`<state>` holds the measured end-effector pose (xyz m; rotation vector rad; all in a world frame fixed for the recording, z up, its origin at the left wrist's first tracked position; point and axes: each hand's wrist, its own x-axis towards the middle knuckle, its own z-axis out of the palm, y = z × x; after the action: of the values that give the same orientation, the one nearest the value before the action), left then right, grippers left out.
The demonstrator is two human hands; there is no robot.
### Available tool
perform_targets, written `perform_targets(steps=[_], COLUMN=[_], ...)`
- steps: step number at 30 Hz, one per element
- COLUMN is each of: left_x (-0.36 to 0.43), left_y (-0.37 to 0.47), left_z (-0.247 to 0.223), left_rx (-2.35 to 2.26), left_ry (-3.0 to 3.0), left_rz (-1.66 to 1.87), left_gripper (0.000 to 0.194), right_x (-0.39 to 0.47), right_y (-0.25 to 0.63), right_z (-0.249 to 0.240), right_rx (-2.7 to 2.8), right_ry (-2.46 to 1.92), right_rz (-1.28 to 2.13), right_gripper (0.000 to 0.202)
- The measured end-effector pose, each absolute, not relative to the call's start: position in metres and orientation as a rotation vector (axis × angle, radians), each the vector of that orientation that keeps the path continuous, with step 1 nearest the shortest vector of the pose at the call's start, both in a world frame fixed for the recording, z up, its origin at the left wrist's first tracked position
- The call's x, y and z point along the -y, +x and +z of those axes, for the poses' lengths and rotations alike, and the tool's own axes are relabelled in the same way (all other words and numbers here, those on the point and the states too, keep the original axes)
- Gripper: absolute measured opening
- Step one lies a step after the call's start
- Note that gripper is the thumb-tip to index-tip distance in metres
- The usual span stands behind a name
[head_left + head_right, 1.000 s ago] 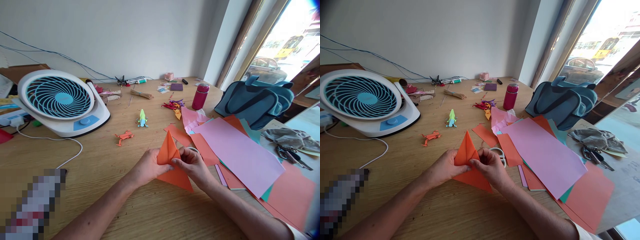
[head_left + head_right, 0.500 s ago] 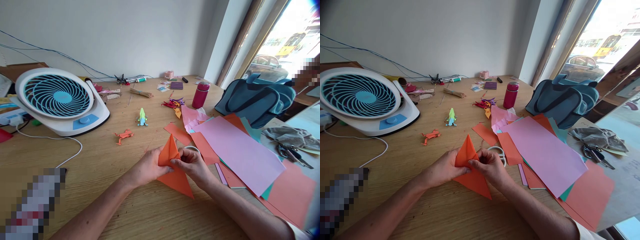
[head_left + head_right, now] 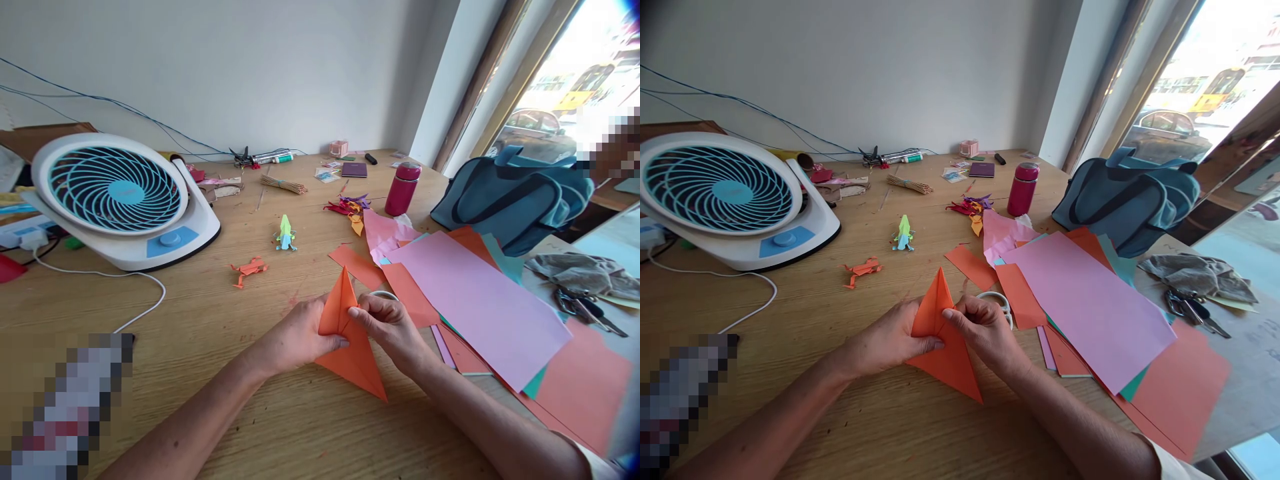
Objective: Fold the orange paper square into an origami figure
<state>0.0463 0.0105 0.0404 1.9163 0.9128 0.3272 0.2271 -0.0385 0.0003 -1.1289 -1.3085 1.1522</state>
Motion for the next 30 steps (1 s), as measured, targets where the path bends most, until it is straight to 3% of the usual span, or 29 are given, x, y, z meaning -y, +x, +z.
perform_targets(steps=[7, 12, 19, 23, 26, 30], left_x=[-0.014, -0.017, -0.018, -0.021, -0.022, -0.026], left_y=[0.044, 0.043, 0.046, 0.044, 0.042, 0.039], left_z=[0.034, 0.025, 0.015, 0.022, 0.029, 0.033], left_rx=[-0.884, -0.893, -0.835, -0.787, -0.791, -0.798], left_ry=[1.791, 1.66, 1.469, 1.319, 1.214, 1.1], left_rz=[0.329, 0.407, 0.465, 0.565, 0.683, 0.807], left_gripper=[0.032, 0.037, 0.039, 0.039, 0.036, 0.032], right_x=[0.039, 0.037, 0.039, 0.031, 0.026, 0.028], right_y=[0.231, 0.233, 0.236, 0.251, 0.261, 0.266], right_z=[0.001, -0.005, 0.008, 0.013, 0.004, -0.006], right_rx=[1.424, 1.461, 1.542, 1.767, 1.99, 2.121], right_ry=[-1.167, -1.143, -1.219, -1.396, -1.731, -1.913], right_rz=[1.024, 1.052, 0.933, 0.655, 0.325, 0.233], right_gripper=[0.049, 0.032, 0.038, 0.017, 0.016, 0.008])
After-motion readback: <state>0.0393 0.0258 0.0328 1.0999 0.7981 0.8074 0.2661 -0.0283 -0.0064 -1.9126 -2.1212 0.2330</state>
